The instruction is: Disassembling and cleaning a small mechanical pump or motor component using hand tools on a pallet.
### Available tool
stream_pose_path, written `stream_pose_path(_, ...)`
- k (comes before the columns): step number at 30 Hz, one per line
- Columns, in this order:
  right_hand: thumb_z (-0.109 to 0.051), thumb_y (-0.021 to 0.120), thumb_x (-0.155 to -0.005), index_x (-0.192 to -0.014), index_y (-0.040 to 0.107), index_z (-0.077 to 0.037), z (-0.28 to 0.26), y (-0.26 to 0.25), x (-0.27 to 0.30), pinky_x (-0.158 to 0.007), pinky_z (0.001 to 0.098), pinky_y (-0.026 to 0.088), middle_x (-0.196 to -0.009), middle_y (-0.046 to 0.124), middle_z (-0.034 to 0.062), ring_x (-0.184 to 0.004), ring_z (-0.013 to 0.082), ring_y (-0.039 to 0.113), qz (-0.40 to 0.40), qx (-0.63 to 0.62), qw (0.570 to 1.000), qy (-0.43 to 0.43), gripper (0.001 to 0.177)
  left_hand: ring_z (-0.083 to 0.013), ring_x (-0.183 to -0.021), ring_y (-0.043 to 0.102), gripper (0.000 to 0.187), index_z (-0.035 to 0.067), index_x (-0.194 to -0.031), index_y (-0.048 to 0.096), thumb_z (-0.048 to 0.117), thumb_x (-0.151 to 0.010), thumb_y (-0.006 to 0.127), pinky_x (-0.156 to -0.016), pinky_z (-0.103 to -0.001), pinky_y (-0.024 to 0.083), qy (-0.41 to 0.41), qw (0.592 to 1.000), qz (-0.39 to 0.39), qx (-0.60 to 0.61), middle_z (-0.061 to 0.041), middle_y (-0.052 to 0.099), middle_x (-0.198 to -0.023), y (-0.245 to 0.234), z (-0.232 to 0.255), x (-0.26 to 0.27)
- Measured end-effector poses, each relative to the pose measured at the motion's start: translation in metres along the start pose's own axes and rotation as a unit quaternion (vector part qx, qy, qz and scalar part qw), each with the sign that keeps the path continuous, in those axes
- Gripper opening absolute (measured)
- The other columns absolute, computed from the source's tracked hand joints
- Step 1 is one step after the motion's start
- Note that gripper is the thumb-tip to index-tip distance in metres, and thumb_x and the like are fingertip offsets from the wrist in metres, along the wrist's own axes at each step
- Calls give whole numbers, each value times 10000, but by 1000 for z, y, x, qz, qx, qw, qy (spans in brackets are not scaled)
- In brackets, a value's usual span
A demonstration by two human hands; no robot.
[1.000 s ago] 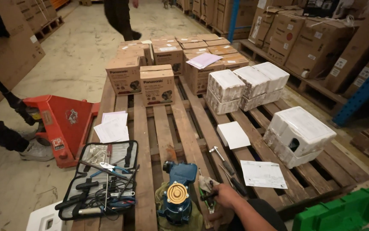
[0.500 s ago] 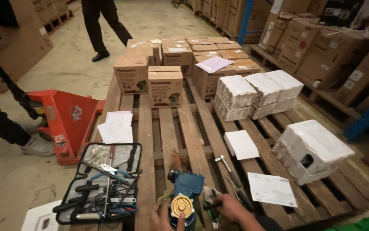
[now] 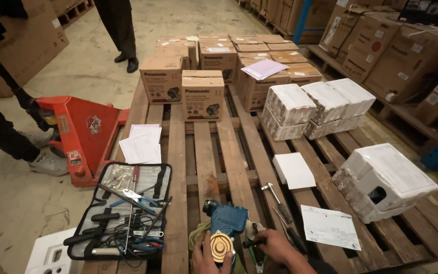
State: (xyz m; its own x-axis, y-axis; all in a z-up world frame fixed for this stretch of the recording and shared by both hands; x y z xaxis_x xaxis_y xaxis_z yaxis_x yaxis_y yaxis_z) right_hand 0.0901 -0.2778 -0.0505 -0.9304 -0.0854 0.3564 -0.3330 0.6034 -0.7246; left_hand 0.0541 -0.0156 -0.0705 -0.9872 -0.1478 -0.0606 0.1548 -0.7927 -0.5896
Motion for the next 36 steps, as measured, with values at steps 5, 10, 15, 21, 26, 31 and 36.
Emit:
stream_pose_path(5, -112, 689, -798, -1062, 794, -205, -4, -2, 5, -858, 265, 588, -1044, 796, -39, -922, 150, 747, 7, 11, 1000, 16, 299, -426, -1226, 586, 886, 149, -1524, 419, 589, -812, 708, -993, -564, 506, 14, 1000, -2, -19, -200, 457, -1411, -10, 8, 1)
stream_pose_path(10, -128, 689, -788, -1062, 797, -198, 1, 1, 5, -886, 282, 597, -1084, 793, -17, -962, 176, 752, 7, 26, 1000, -2, 303, -453, -1297, 520, 908, 158, -1550, 386, 614, -830, 701, -1043, -594, 444, 8, 999, -24, -25, -218, 419, -1462, -8, 5, 3)
stream_pose_path(15, -122, 683, -804, -1087, 780, -205, 0, 0, 11, -897, 268, 589, -1066, 802, -33, -954, 156, 753, 1, 12, 999, 34, 311, -419, -1183, 617, 886, 126, -1514, 447, 606, -819, 714, -962, -559, 514, 56, 998, 18, -27, -209, 528, -1359, -20, 16, 5)
stream_pose_path(21, -117, 705, -824, -1164, 758, -187, -6, -4, 15, -956, 278, 582, -1140, 778, -8, -1033, 164, 746, -10, 29, 998, 49, 351, -440, -1208, 591, 914, 100, -1520, 421, 607, -819, 716, -981, -590, 489, 68, 998, 7, -15, -228, 503, -1376, -14, 9, 2)
stream_pose_path(26, -118, 711, -817, -1133, 764, -188, -11, -6, 18, -921, 285, 581, -1115, 780, -13, -1001, 172, 745, -9, 23, 999, 35, 328, -422, -1233, 575, 917, 124, -1535, 404, 621, -827, 709, -1005, -584, 473, 50, 999, -9, -10, -203, 475, -1396, -12, 7, 2)
stream_pose_path(31, -114, 704, -821, -1093, 785, -189, -12, -5, 17, -894, 269, 592, -1076, 795, -27, -960, 150, 755, -9, 15, 999, 43, 294, -420, -1226, 583, 904, 138, -1530, 415, 605, -819, 722, -998, -578, 489, 46, 999, -6, -8, -198, 473, -1400, -16, 11, 4)
stream_pose_path(36, -102, 694, -814, -1094, 782, -201, -8, -3, 16, -914, 270, 587, -1090, 799, -42, -979, 145, 756, -1, 17, 999, 34, 310, -414, -1238, 571, 925, 143, -1545, 390, 629, -823, 706, -1025, -576, 454, 29, 999, -23, -22, -186, 459, -1428, -16, 11, 4)
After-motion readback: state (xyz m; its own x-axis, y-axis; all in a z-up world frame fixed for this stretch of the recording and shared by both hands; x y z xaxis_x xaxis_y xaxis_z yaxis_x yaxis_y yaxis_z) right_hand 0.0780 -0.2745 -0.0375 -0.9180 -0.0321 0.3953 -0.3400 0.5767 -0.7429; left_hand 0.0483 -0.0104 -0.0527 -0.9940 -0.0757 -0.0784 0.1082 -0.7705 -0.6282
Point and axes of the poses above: each hand's wrist, its own x-axis away from the middle knuckle, its own y-axis out of the palm, z = x × y, the point moved 7 cm from there along -x, towards the middle knuckle
